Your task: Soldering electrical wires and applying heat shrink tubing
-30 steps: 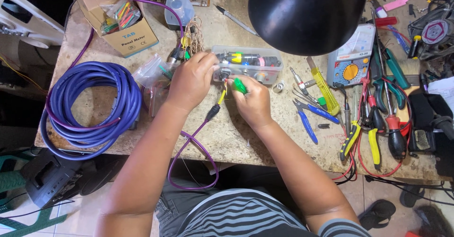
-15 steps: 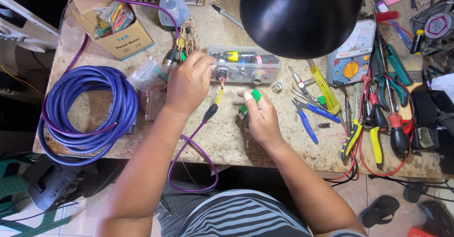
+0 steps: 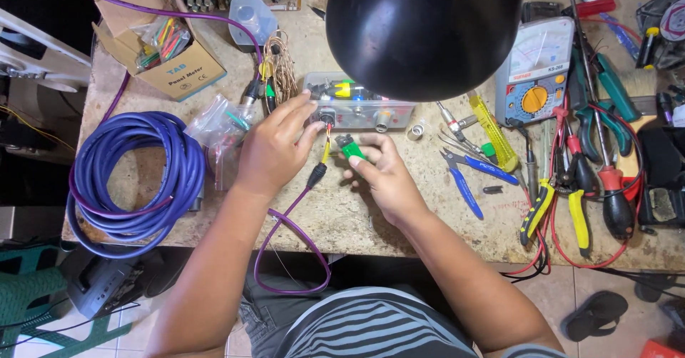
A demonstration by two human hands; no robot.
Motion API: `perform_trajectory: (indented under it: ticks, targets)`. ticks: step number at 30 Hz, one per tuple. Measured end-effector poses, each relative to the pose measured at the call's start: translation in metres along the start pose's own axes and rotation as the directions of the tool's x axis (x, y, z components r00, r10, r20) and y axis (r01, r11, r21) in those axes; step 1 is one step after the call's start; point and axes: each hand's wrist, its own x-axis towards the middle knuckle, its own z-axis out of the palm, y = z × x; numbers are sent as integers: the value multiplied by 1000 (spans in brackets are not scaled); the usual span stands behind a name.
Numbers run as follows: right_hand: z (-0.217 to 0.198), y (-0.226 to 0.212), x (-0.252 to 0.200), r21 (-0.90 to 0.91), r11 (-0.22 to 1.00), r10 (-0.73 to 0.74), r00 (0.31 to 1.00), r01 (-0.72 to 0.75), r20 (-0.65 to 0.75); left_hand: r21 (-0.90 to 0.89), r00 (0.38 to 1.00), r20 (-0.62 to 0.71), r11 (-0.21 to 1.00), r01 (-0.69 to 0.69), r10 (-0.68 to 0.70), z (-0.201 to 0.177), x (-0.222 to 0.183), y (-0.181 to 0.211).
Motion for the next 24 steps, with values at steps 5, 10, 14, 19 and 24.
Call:
perform_trajectory:
  ticks: [5,10,14,19,24]
  targets:
    - [-10,14,17,-13,998,63,998,-63,27,11,1000,3,1000,21,-21,-2,5,5]
    - [-7,12,20,-1,997,76,997,-76,-16,33,1000,-2,999,23,-23,0,6,5]
    - [-9,17,29,26,985,168,986,-168,2,50,999,-35,998,29,-27,2,5,6]
    - [5,-12,33,5,955,296,955,-296,7,-22,998,-37,999,44,-44,-2,8,6]
    - [12,-24,47,-224,930,278,957,-290,-81,-138,995,9,986,98,-98,-10,12,6]
